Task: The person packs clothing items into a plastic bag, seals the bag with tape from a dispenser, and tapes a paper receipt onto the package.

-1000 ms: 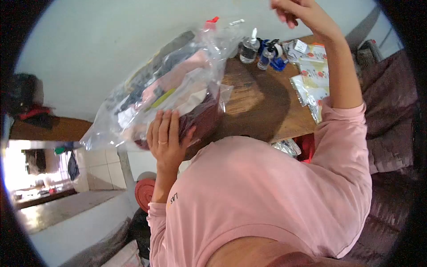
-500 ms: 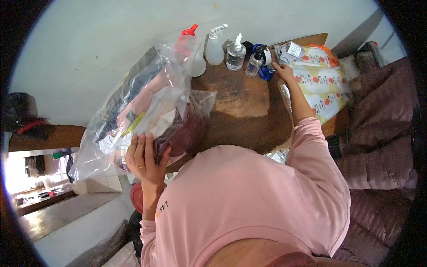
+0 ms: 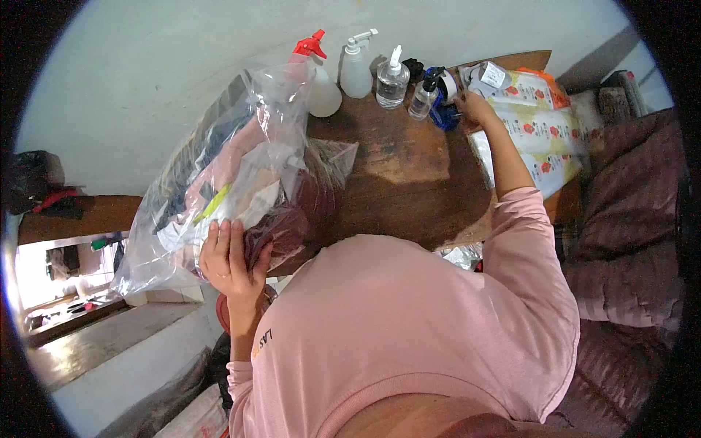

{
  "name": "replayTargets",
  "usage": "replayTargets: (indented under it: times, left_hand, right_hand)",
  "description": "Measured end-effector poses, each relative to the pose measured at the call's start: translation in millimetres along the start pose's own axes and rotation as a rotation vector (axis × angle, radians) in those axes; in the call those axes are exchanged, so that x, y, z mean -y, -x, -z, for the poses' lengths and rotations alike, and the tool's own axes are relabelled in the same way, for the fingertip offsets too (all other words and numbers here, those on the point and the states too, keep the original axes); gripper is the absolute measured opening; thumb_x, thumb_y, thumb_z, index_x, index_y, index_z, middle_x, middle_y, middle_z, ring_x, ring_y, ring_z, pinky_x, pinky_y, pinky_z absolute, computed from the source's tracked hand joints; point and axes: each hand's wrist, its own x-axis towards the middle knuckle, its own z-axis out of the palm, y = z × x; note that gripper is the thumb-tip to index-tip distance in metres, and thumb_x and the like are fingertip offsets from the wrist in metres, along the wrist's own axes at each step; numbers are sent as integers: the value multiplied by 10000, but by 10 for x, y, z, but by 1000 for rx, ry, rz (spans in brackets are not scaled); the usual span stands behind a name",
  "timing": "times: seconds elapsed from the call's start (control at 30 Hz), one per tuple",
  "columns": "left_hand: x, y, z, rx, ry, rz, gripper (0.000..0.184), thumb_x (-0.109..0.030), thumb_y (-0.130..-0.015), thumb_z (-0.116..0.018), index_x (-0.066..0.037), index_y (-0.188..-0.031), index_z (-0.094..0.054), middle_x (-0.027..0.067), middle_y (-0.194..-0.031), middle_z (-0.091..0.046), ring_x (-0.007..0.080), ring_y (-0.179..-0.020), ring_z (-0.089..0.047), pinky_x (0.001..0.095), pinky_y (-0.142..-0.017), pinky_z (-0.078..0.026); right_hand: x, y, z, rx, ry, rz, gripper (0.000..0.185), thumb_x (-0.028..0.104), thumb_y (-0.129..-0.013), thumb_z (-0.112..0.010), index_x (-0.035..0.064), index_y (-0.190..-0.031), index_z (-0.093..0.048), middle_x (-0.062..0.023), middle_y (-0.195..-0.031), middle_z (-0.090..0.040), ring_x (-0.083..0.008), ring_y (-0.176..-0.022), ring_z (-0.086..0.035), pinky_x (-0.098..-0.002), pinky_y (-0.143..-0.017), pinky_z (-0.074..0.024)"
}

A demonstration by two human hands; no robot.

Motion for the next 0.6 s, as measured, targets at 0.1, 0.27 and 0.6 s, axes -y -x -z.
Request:
replayTargets:
  times: [0.1,0.27,0.6]
  left_hand:
    - [-3,-1,-6,-10,6,-2,478,-241,-700,-678,12,-1092,-573,152,-1139,-547,322,-1087,-494,405,-917,-337]
    - [-1,6,-6,-9,9,3,490,-241,-702,-678,19,-1101,-563,156,-1143,-543,321,-1089,-490,405,-925,-325]
    - [-40,-16,53,51,1,15,517,-211,-706,-674,4,-1154,-531,152,-1161,-530,320,-1103,-478,408,-937,-314]
  right_hand:
    - [-87,162,-80,-12,-116,-49,399,394,-830,-521,44,-1021,-542,-203,-937,-615,-355,-852,-602,-426,-726,-466]
    - [-389,449,-190,125,-612,-26,316,347,-857,-521,37,-917,-535,-116,-949,-630,-198,-801,-600,-307,-695,-466]
    - [-516,918,-385,150,-1466,101,232,245,-874,-495,18,-914,-527,-84,-1201,-520,-169,-1015,-529,-284,-901,-413]
